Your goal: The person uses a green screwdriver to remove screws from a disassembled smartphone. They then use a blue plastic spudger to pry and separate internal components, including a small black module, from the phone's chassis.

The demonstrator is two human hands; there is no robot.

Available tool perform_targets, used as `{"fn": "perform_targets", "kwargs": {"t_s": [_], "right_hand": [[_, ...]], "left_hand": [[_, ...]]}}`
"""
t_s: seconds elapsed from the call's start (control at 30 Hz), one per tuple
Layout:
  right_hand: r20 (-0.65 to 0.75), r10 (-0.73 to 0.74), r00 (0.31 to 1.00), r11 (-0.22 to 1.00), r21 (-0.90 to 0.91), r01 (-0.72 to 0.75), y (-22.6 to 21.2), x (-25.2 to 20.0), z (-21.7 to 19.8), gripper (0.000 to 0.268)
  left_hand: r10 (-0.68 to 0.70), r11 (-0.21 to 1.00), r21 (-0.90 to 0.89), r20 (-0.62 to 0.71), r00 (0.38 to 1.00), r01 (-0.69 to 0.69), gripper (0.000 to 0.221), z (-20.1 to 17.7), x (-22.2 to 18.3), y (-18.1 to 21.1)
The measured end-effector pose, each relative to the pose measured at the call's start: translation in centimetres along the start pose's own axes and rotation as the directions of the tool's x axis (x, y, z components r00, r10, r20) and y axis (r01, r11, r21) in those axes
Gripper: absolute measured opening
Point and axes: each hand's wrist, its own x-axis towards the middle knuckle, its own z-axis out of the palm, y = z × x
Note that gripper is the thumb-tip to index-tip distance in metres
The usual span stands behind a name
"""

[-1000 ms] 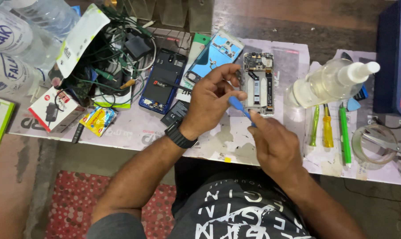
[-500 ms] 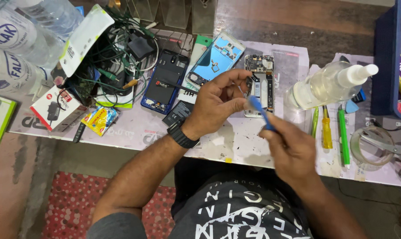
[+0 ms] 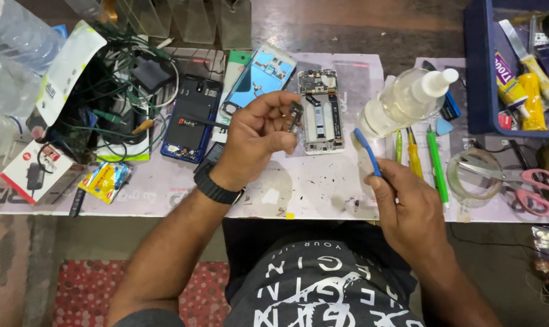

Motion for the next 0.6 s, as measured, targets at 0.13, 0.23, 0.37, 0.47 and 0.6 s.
{"fn": "perform_targets", "kwargs": {"t_s": [0.13, 0.23, 0.37, 0.47, 0.6], "right_hand": [[-0.004, 0.049, 0.999, 0.995, -0.083, -0.049, 0.6, -0.2, 0.1, 0.026], [0.006, 0.040, 0.999, 0.992, -0.121, -0.039, 0.8, -0.1, 0.8, 0.027], [0.019, -0.005, 1.000, 0.998, -0.062, 0.006, 1.1, 0.3, 1.5, 0.027], [0.028, -0.014, 1.000, 0.999, -0.031, 0.015, 1.3, 0.4, 1.7, 0.027], [0.033, -0.011, 0.999, 1.000, 0.024, 0.011, 1.1, 0.4, 2.0, 0.026]], "left_hand": [[-0.128, 0.959, -0.245, 0.062, 0.990, 0.140, 0.057, 0.3, 0.0, 0.8], [-0.163, 0.931, -0.312, 0.110, 0.980, 0.190, 0.054, 0.5, -0.2, 1.1], [-0.162, 0.928, -0.322, 0.106, 0.981, 0.188, 0.044, 0.1, -0.3, 0.8], [-0.175, 0.918, -0.347, 0.083, 0.981, 0.193, 0.039, -0.2, -0.3, 0.4], [-0.173, 0.909, -0.375, 0.060, 0.983, 0.183, 0.036, -0.5, -0.1, 0.2]]}}
